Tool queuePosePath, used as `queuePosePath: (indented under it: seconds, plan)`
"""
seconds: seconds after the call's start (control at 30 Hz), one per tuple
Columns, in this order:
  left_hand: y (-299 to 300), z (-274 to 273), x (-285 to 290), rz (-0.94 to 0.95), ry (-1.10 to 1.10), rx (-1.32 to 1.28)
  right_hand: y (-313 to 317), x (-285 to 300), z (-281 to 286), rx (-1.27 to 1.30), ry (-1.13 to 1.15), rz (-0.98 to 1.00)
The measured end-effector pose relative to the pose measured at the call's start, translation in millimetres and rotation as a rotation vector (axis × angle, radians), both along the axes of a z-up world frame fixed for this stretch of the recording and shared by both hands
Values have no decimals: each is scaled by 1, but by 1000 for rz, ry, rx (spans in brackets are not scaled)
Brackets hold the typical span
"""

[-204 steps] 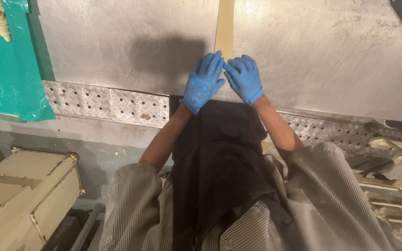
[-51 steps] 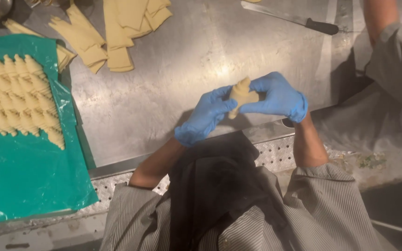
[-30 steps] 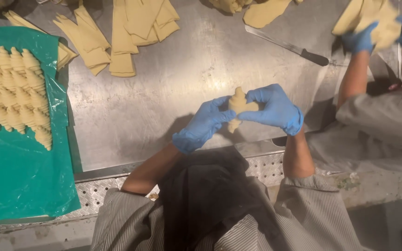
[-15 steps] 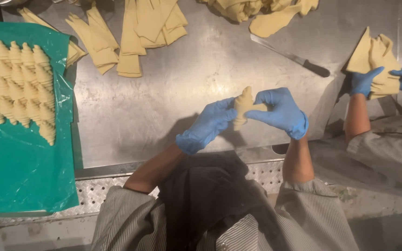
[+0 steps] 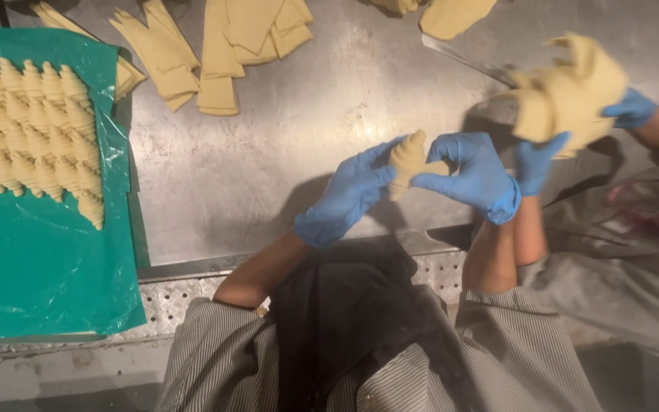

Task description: Rolling triangular dough pieces into croissant shapes on a kitchen workbench.

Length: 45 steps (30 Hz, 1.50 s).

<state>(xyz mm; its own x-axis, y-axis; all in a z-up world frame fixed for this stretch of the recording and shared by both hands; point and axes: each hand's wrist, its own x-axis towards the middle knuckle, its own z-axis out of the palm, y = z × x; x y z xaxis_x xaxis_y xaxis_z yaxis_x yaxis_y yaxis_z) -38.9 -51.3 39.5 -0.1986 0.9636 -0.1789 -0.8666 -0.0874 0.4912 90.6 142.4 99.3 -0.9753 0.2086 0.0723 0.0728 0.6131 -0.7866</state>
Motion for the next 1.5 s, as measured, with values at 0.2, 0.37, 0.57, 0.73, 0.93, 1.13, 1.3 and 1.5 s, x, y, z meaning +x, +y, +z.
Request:
queuePosePath:
  seconds: [0.2,0.37,0.57,0.73,0.93,1.13,1.3,1.5]
  plan:
    - [-29,-32,-7,41,21,-14,-30,-17,-7,-81,38,29]
    - [-67,-12,-30,83,-80,-2,-72,-36,-1,-211,-19,-65]
    - [-89,2,-49,71,14,-2,-91,-57,-1,-196,83,-2]
    - [-95,-1,-55,59,-102,26,-95,-59,0,-345,2,-29]
    - [-88,14,-56,12,78,-3,-99,-58,4,-253,52,-55]
    - [-72,8,-47,26,39,6,-84,-40,-7,-186,1,-216]
    - [-49,19,-32,-38,-97,80,-76,-12,-9,-289,55,-265]
    - [-23,19,-6,-137,-33,0,-65,20,-3,-376,117,-313]
